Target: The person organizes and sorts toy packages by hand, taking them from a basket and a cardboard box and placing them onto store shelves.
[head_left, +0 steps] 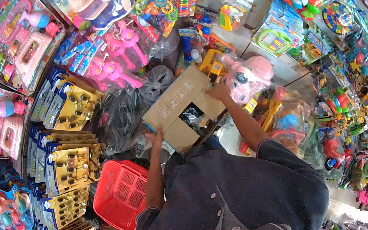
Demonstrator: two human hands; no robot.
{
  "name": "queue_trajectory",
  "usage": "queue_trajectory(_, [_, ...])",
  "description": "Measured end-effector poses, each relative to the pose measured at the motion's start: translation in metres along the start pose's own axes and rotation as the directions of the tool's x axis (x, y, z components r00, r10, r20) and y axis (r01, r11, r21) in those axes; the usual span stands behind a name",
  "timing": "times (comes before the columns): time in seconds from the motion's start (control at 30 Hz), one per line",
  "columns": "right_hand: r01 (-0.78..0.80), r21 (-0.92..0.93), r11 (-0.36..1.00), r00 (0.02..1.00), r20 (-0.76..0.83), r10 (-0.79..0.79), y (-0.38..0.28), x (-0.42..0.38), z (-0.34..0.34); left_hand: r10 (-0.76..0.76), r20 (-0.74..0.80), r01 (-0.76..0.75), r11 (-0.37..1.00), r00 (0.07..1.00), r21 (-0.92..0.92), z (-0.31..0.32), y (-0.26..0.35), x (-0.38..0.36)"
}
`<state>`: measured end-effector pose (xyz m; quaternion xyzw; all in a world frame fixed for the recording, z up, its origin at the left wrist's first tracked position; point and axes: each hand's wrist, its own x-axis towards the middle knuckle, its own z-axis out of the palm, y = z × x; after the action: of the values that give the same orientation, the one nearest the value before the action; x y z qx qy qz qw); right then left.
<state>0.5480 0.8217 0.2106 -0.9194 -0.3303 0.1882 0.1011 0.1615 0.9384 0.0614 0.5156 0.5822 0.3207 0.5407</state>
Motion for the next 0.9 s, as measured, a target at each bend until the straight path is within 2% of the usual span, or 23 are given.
queue_trajectory(0.03, [0.045,-0.145,0.988,0.996,-0.072,-0.056,-0.01,-0.02,-0.01,0.06,0.111,-0.076,0.986,0.992,0.145,0.001,-0.031,-0.002])
queue_trajectory(0.07, [0.084,-0.245,0.966,0.985,-0.128,-0.118,-0.003,-0.02,0.002,-0.017,0.17,-0.009,0.988,0.985,0.153,-0.001,-0.034,-0.012])
queue_trajectory(0.1, [0.054,-0.149,0.987,0.983,-0.165,-0.079,0.004,-0.016,0.016,-0.08,0.226,0.038,0.982,0.971,0.185,-0.003,-0.02,-0.02])
queue_trajectory(0.17, [0.007,0.046,0.999,0.975,-0.223,0.003,0.018,-0.013,0.037,-0.308,0.325,0.194,0.921,0.894,0.337,-0.019,0.059,-0.044])
queue_trajectory(0.23, [0.001,0.016,1.0,0.978,-0.209,0.002,0.02,-0.022,0.037,-0.473,0.378,0.27,0.836,0.796,0.478,-0.033,0.124,-0.061])
queue_trajectory(0.3, [-0.023,0.042,0.999,0.981,-0.192,0.031,0.018,-0.038,0.032,-0.422,0.382,0.215,0.852,0.822,0.478,-0.037,0.097,-0.046])
queue_trajectory(0.37, [-0.074,0.125,0.989,0.98,-0.174,0.095,0.022,-0.052,0.021,-0.302,0.328,0.16,0.905,0.895,0.395,-0.03,0.021,-0.008])
queue_trajectory(0.43, [-0.121,0.091,0.989,0.988,-0.088,0.129,0.04,-0.047,0.029,-0.212,0.269,0.109,0.93,0.939,0.351,-0.024,-0.023,0.019])
queue_trajectory(0.47, [-0.15,0.077,0.986,0.987,-0.042,0.153,0.052,-0.046,0.036,-0.21,0.249,0.109,0.925,0.945,0.365,-0.021,-0.017,0.017])
queue_trajectory(0.57, [-0.193,0.081,0.978,0.981,-0.019,0.195,0.077,-0.048,0.042,-0.104,0.126,-0.015,0.71,0.987,0.704,-0.017,0.024,-0.006])
queue_trajectory(0.6, [-0.136,0.122,0.983,0.985,-0.092,0.148,0.092,-0.044,0.061,-0.03,0.145,-0.091,0.645,0.989,0.758,-0.015,0.012,-0.003])
queue_trajectory(0.67, [-0.062,0.174,0.983,0.992,-0.101,0.081,0.095,-0.077,0.052,0.042,0.148,-0.145,0.581,0.988,0.801,-0.023,-0.002,0.001])
queue_trajectory(0.7, [-0.026,0.188,0.982,0.993,-0.11,0.047,0.094,-0.094,0.053,0.057,0.1,-0.113,0.632,0.993,0.767,-0.022,0.006,-0.006])
queue_trajectory(0.77, [-0.117,0.161,0.98,0.99,-0.057,0.128,0.101,-0.119,0.063,0.097,-0.028,-0.056,0.764,0.995,0.643,-0.017,0.027,-0.025])
queue_trajectory(0.83, [-0.085,0.316,0.945,0.973,-0.18,0.148,0.12,-0.155,0.089,0.118,0.048,-0.122,0.763,0.992,0.635,-0.013,0.021,-0.017])
queue_trajectory(0.9, [-0.135,0.362,0.923,0.947,-0.226,0.227,0.145,-0.185,0.125,0.148,0.149,-0.209,0.742,0.978,0.637,-0.015,0.02,-0.017])
